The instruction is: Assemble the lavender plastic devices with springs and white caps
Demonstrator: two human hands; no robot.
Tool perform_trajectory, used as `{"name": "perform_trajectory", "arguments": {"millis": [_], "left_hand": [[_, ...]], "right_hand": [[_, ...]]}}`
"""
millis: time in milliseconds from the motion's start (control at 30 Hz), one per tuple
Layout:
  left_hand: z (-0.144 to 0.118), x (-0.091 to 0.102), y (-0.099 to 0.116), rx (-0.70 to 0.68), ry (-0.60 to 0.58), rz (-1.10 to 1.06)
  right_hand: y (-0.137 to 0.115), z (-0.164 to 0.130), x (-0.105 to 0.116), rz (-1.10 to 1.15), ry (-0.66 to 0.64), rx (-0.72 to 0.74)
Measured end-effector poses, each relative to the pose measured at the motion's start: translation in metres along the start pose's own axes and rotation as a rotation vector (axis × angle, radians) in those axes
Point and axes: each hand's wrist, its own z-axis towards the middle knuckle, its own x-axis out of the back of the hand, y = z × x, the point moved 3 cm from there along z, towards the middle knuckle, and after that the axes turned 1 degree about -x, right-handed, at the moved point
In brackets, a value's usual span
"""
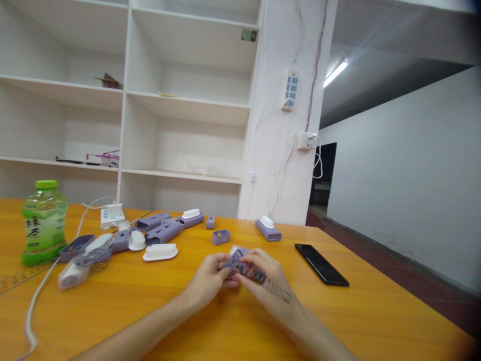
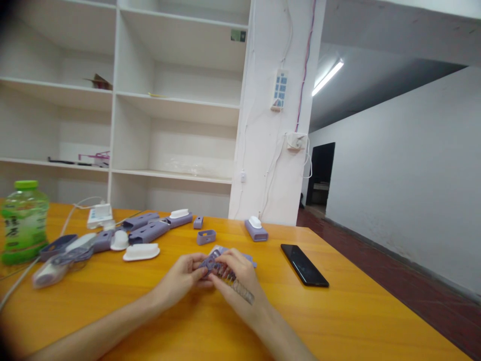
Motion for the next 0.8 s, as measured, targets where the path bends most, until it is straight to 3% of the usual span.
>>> {"name": "perform_trajectory", "arguments": {"millis": [267, 800], "left_hand": [[-0.006, -0.011, 0.008, -0.094, -0.1, 0.015], [-0.009, -0.015, 0.013, -0.177, -0.164, 0.099]], "right_hand": [[-0.003, 0.0, 0.0, -0.031, -0.015, -0.005], [0.002, -0.002, -0.001, -0.063, 0.055, -0.098]]}}
